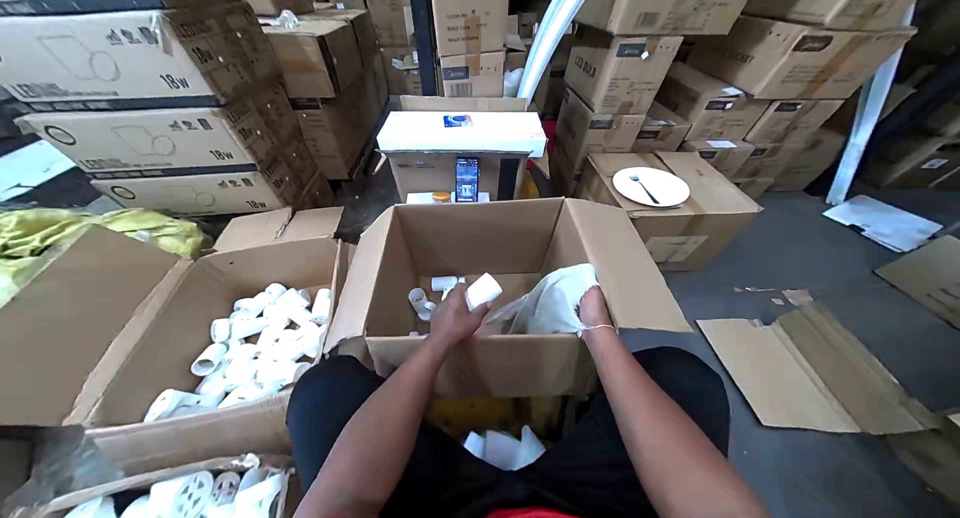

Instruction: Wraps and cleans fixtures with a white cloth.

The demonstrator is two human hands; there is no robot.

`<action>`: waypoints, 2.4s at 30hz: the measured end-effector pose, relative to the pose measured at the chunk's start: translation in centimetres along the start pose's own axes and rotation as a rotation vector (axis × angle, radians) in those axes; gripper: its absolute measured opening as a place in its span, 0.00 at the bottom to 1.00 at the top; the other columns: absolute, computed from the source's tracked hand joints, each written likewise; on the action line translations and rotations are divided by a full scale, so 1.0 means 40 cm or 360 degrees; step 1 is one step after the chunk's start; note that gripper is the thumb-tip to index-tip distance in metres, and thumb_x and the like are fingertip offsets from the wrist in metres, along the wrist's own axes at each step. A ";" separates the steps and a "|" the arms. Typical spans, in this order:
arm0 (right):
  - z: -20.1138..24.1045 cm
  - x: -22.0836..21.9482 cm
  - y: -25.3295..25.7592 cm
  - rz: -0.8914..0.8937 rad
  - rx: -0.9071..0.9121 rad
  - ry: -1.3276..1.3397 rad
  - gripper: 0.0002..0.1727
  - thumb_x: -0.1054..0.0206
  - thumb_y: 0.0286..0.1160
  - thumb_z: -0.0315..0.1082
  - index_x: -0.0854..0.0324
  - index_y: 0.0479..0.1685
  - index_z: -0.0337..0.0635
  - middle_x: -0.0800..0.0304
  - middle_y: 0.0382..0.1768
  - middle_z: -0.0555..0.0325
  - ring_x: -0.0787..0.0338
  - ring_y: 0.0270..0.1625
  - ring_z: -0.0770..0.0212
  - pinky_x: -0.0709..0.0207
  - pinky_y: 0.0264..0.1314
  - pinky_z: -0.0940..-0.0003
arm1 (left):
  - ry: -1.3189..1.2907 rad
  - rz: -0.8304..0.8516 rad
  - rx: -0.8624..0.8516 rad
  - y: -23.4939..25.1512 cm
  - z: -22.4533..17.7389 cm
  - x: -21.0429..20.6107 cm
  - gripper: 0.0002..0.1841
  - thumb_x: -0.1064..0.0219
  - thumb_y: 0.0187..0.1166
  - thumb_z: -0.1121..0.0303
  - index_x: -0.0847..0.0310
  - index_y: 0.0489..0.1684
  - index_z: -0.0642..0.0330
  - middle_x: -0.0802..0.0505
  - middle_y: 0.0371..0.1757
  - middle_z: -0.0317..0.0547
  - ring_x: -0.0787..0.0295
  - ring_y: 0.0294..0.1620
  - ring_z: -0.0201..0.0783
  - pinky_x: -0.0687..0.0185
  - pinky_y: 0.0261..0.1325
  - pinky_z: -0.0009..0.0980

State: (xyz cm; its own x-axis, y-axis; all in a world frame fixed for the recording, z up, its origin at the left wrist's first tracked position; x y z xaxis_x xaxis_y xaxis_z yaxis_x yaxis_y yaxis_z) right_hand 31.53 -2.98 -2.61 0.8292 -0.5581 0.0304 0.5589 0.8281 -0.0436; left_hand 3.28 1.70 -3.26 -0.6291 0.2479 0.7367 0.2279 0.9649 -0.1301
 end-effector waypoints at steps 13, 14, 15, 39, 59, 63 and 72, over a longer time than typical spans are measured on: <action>0.063 -0.038 -0.034 0.0032 0.0438 -0.0208 0.32 0.41 0.70 0.19 0.34 0.81 0.28 0.13 0.62 0.40 0.12 0.63 0.60 0.19 0.69 0.63 | 0.0066 0.0009 0.0331 -0.004 0.024 -0.018 0.40 0.37 0.74 0.31 0.24 0.74 0.55 0.08 0.62 0.54 0.11 0.65 0.55 0.20 0.65 0.64; 0.072 -0.044 -0.039 0.0048 0.0475 -0.0289 0.32 0.42 0.71 0.19 0.33 0.81 0.28 0.13 0.62 0.41 0.12 0.64 0.61 0.20 0.71 0.64 | 0.0031 0.0014 0.0368 0.000 0.031 -0.018 0.40 0.37 0.74 0.31 0.24 0.74 0.55 0.09 0.62 0.55 0.12 0.65 0.55 0.20 0.65 0.64; 0.081 -0.050 -0.044 0.0047 0.0547 -0.0360 0.30 0.44 0.71 0.20 0.30 0.78 0.27 0.12 0.61 0.41 0.12 0.64 0.62 0.20 0.71 0.65 | 0.0019 0.0029 0.0395 0.003 0.035 -0.018 0.40 0.37 0.74 0.31 0.25 0.75 0.55 0.09 0.62 0.55 0.12 0.66 0.56 0.20 0.65 0.64; 0.181 -0.245 0.046 0.1122 -0.0026 -0.0083 0.14 0.44 0.86 0.29 0.20 0.61 0.31 0.09 0.46 0.50 0.08 0.45 0.63 0.12 0.53 0.63 | -0.1323 -0.0012 0.0102 0.039 0.021 -0.006 0.29 0.22 0.69 0.56 0.17 0.67 0.64 0.05 0.54 0.48 0.06 0.52 0.41 0.08 0.59 0.41; 0.211 -0.287 0.003 0.0946 0.1403 -0.1096 0.12 0.43 0.79 0.39 0.16 0.33 0.48 0.08 0.39 0.61 0.11 0.57 0.54 0.19 0.61 0.54 | -0.2163 0.0140 0.0794 0.110 -0.094 -0.033 0.34 0.60 0.90 0.38 0.16 0.45 0.58 0.13 0.22 0.48 0.19 0.15 0.37 0.18 0.18 0.32; 0.204 -0.287 0.012 0.1059 0.1110 -0.0891 0.09 0.44 0.76 0.32 0.20 0.34 0.39 0.16 0.36 0.52 0.11 0.37 0.58 0.16 0.35 0.62 | -0.2121 -0.0237 0.0833 0.112 -0.128 -0.027 0.32 0.61 0.93 0.43 0.17 0.40 0.60 0.13 0.20 0.46 0.19 0.14 0.34 0.20 0.18 0.30; 0.171 -0.267 0.076 0.0586 0.0139 0.0187 0.19 0.54 0.85 0.24 0.17 0.54 0.27 0.08 0.43 0.57 0.12 0.50 0.81 0.18 0.61 0.82 | -0.0042 -0.1408 -0.0755 0.133 -0.232 0.097 0.29 0.43 0.83 0.39 0.14 0.39 0.61 0.08 0.27 0.42 0.11 0.25 0.29 0.15 0.26 0.32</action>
State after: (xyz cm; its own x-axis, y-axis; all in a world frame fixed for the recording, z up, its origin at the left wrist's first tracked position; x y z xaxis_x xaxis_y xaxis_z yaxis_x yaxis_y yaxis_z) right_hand 24.36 5.87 3.77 0.9715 -0.2211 -0.0859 0.2262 0.9725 0.0552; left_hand 8.95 6.98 5.06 -0.7307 -0.5344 0.4249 -0.0606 0.6707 0.7393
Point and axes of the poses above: each hand's wrist, its own y-axis towards the middle knuckle, its own x-axis out of the back of the hand, z = x × y, the point moved 6 cm from there along y, towards the middle knuckle
